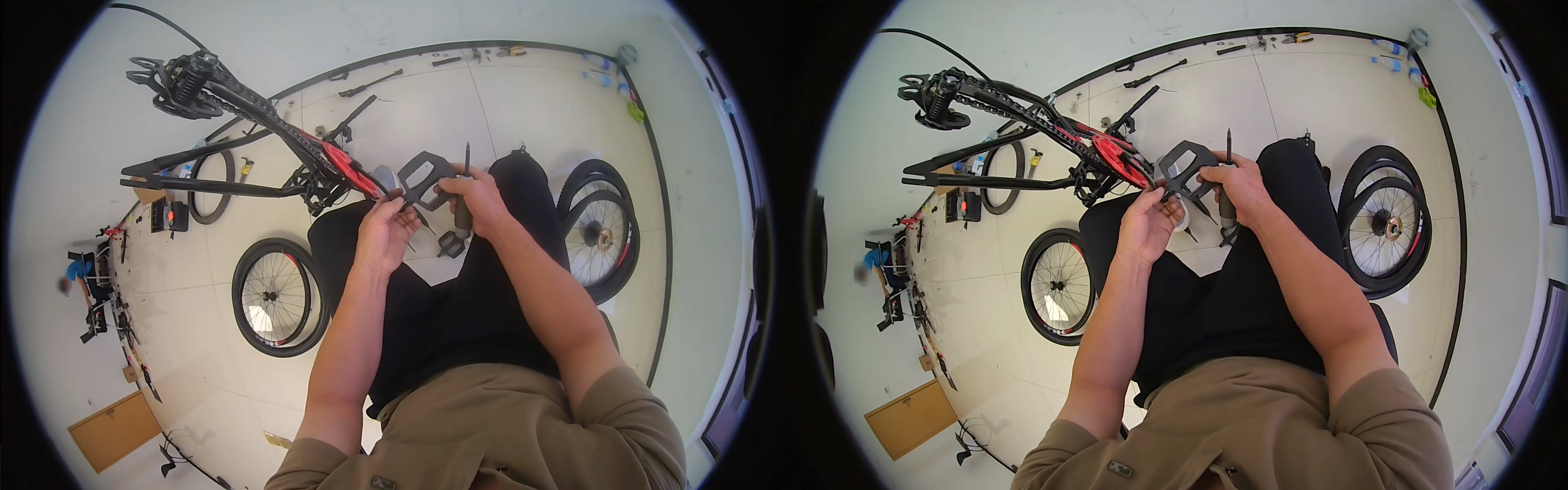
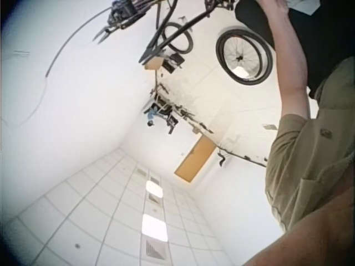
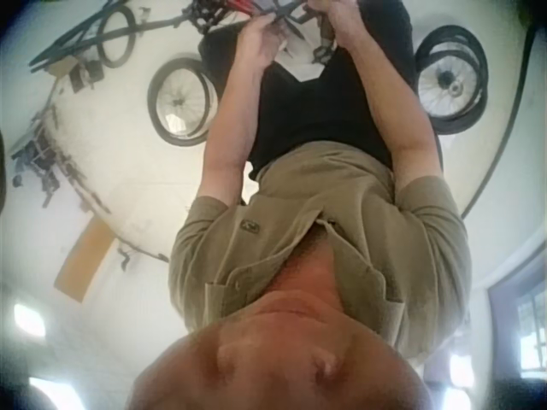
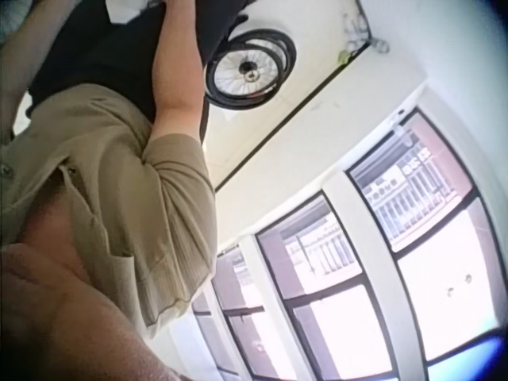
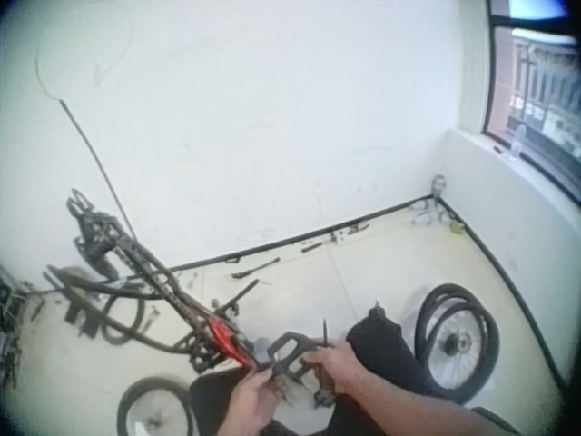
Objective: The person sits on the floor and uses a screwdriver to adjust a bicycle pedal attached to the crank arm of an upside-down bicycle. The person repeatedly tightens and loosens the pedal bolt while holding the pedal and crank.
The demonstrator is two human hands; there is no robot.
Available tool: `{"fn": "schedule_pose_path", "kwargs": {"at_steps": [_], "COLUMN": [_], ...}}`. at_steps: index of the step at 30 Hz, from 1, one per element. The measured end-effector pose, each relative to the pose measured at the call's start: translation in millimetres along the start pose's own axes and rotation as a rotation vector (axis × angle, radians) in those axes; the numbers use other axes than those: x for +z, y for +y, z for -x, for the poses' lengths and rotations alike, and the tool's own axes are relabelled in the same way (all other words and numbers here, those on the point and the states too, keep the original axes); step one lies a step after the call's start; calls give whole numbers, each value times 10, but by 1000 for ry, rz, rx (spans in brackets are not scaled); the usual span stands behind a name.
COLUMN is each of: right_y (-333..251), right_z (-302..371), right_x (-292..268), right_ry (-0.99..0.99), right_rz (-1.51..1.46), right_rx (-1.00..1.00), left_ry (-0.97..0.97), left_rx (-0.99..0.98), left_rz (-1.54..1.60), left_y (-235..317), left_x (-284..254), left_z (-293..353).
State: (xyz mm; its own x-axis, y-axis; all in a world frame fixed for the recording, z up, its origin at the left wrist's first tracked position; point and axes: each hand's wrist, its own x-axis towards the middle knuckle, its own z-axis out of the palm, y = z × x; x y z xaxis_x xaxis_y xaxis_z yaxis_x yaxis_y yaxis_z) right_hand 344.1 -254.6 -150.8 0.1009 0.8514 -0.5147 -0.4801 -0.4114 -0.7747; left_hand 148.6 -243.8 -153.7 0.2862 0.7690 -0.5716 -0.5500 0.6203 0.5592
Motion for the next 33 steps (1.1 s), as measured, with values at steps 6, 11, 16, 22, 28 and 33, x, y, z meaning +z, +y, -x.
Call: {"fn": "schedule_pose_path", "kwargs": {"at_steps": [6, 11, 16, 22, 28, 33], "right_y": [-29, -30, 15, 12, 5, -33], "right_z": [13, 7, -44, -29, -22, -8], "right_x": [15, 25, 2, 10, 22, 38], "right_ry": [-2, -33, -33, -27, -19, -55], "right_rz": [-68, -92, -178, -114, -146, -157], "right_rx": [-1, -2, 5, 10, 14, 7], "left_ry": [-13, 23, 71, 42, 65, 41], "left_rx": [-80, -57, -52, 31, 151, 115], "left_rz": [2, 7, -10, -92, -241, -56], "left_y": [66, 60, 58, 29, -31, 18], "left_x": [46, 15, 64, 33, 32, 6], "left_z": [49, -40, -53, -40, -7, -14]}}
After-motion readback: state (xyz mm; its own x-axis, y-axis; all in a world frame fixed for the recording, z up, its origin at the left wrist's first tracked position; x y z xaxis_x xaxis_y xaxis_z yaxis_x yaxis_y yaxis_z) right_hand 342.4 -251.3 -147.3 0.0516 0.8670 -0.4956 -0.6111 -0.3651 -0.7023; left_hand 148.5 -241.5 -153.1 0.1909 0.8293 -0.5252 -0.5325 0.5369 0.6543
